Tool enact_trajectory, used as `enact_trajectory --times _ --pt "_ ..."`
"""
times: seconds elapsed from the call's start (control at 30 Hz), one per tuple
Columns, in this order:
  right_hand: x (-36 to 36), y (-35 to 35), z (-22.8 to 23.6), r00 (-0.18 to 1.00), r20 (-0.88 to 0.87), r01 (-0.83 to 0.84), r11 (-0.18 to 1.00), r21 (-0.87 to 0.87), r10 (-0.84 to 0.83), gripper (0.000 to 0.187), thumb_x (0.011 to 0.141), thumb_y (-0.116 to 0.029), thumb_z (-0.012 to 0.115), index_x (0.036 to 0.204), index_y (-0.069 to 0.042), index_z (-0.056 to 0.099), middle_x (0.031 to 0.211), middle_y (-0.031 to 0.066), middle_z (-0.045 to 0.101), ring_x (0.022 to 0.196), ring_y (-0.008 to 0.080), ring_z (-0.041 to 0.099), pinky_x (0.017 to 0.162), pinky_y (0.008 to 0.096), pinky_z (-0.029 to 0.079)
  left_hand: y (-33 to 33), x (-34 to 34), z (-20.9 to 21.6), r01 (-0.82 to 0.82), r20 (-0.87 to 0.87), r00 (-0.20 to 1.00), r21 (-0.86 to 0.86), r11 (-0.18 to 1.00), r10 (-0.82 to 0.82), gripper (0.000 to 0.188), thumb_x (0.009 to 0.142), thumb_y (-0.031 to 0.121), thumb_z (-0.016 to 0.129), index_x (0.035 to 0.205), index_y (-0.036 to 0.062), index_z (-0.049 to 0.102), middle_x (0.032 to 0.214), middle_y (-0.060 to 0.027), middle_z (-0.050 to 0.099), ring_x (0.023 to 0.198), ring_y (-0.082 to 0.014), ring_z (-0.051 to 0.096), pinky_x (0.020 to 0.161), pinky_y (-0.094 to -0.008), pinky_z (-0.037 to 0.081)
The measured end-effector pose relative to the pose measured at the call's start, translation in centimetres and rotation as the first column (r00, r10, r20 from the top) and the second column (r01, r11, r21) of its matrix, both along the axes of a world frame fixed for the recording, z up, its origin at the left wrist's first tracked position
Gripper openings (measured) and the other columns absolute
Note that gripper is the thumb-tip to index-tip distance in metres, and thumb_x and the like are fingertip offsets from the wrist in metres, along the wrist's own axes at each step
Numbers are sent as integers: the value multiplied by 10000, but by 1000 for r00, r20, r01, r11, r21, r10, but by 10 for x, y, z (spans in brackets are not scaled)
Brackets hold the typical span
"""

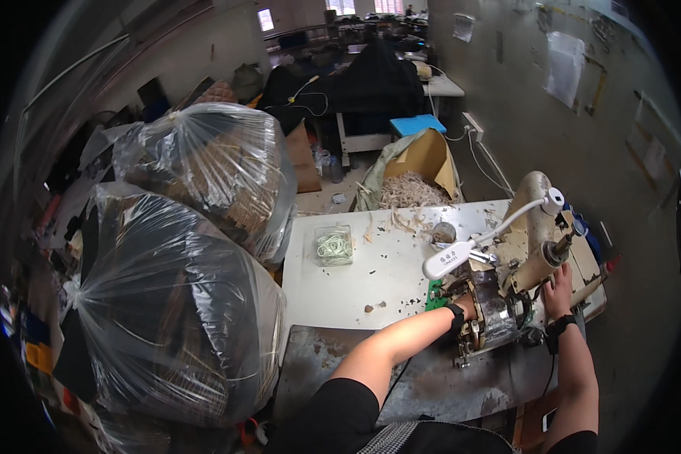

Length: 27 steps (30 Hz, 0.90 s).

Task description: The recorder is performing maintenance and testing on a specialized shoe manufacturing machine, adjusting components and testing the mechanism.

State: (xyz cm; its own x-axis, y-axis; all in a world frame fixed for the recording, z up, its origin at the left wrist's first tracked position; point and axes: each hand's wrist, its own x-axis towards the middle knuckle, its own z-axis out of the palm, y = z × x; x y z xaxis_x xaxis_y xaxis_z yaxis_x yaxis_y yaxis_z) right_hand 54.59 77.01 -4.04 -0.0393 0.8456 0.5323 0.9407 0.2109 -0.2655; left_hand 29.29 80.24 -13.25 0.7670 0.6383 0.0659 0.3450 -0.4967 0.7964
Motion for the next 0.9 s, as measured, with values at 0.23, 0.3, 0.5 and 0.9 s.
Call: enact_trajectory --times 0.23,0.3,0.5,0.9 --pt "3 -5 -1 999 -31 24 1000 7 -24 292 785 -203 583 1000 -15 523 1046 176 471 1014 367 462 867 417 393 6 7 -29 28 181 981 189 982 -63 340 859 258 569 1138 63 582 1161 -147 586 1063 -284 550 916 -367 429" --pt "7 -9 -1 999 -11 54 998 39 -54 313 790 -221 581 1037 -32 547 1045 170 481 1016 361 472 874 408 400 9 1 -23 222 124 966 65 973 -229 363 871 240 553 1178 49 560 1206 -148 567 1114 -273 526 958 -357 405" --pt "-2 -5 4 998 -12 68 997 45 -67 305 792 -221 577 1067 -91 568 1048 144 492 1029 334 482 883 399 409 29 -4 -25 168 -527 760 -406 898 -381 447 870 340 488 1197 41 554 1208 -173 575 1077 -311 553 952 -362 414" --pt "-3 3 2 996 -67 58 998 -24 -59 284 792 -232 583 1056 -126 580 1045 129 508 1024 315 495 882 388 420 6 -45 -24 -260 13 962 -255 931 272 249 794 20 621 1036 -38 615 1055 -150 658 963 -167 600 858 -298 454"
